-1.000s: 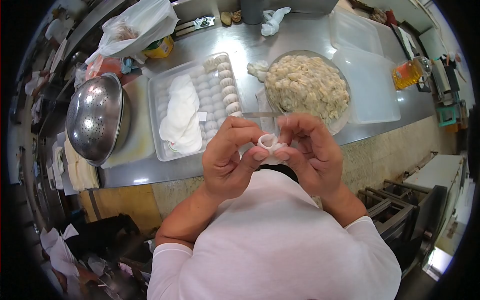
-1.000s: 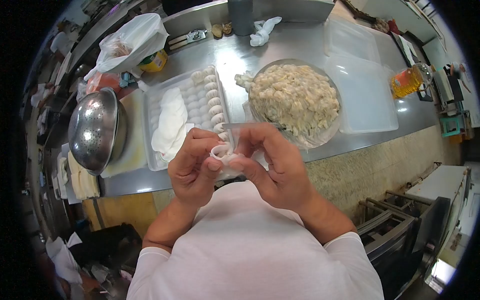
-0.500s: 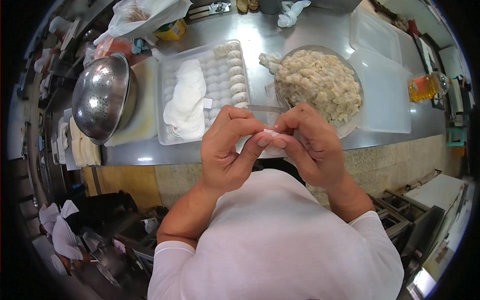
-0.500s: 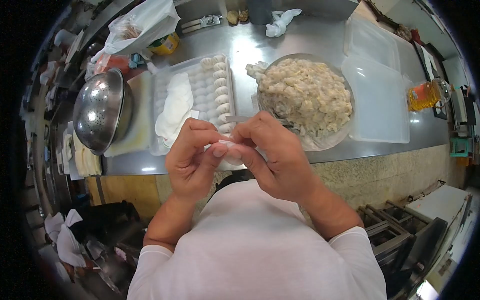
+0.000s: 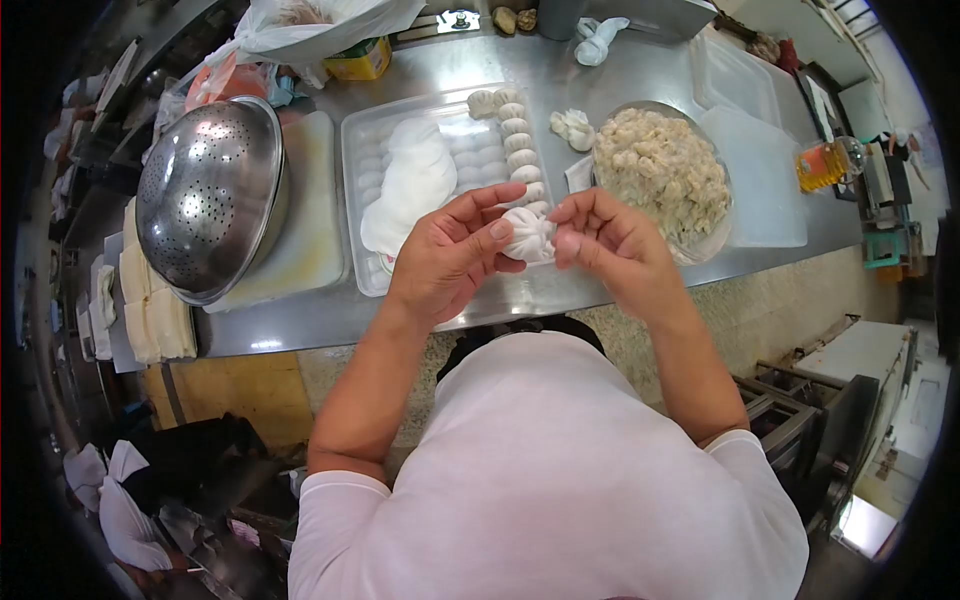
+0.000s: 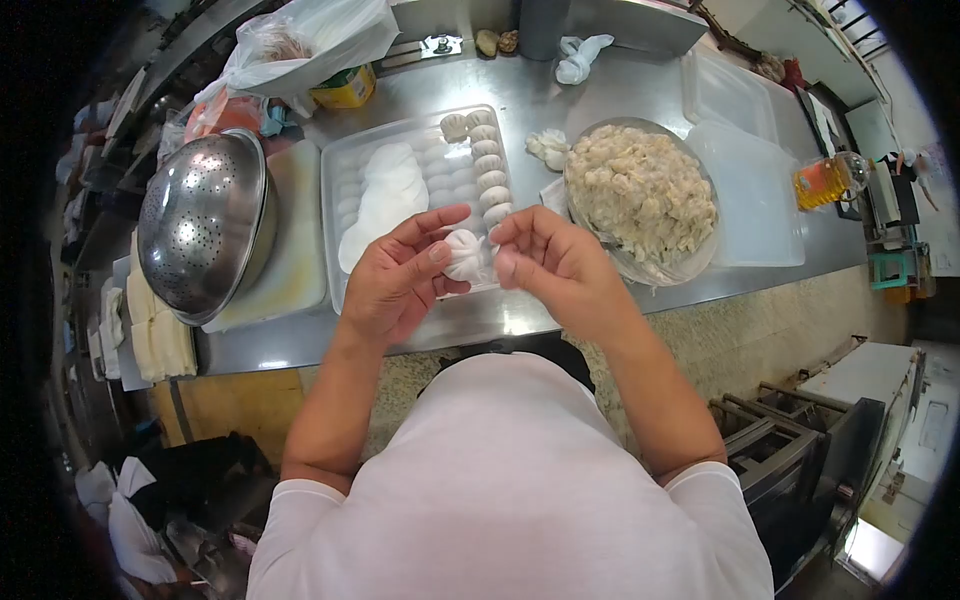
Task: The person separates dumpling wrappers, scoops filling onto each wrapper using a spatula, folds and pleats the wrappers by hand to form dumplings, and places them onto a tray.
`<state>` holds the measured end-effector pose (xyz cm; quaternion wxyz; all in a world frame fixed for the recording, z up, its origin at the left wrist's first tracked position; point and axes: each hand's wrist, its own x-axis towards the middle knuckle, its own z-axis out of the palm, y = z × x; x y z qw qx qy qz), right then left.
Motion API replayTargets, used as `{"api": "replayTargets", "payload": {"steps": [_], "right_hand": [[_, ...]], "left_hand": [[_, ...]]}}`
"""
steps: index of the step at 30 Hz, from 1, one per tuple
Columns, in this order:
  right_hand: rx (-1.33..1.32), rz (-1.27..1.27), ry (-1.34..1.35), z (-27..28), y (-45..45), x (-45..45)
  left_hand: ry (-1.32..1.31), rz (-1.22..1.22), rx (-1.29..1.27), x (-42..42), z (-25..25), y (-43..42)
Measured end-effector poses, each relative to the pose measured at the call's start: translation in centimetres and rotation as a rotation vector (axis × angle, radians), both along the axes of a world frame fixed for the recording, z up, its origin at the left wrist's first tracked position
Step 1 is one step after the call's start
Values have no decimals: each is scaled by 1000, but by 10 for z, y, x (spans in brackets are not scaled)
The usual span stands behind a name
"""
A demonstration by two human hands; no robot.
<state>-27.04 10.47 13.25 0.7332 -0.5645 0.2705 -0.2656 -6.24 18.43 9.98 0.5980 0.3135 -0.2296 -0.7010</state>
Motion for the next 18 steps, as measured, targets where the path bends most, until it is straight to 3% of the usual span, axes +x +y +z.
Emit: {"api": "replayTargets", "payload": {"steps": [6,13,14,15,17,18], "right_hand": [[-550,-215,338,-11,21,36],[-461,-218,313,-38,13,39],[-270,-226,253,-39,9,37],[-81,-233,192,-39,4,35],[-86,-235,218,-45,-8,21],[-139,-212,222,-47,-12,13]], "left_hand": [[-217,1,-72,17,-4,3],[-434,126,-85,14,-3,-5],[-444,131,-79,18,-8,-12],[-556,189,-80,25,-19,-23],[-672,252,-77,43,-33,-47],[-953,229,-74,54,-38,-61]]}}
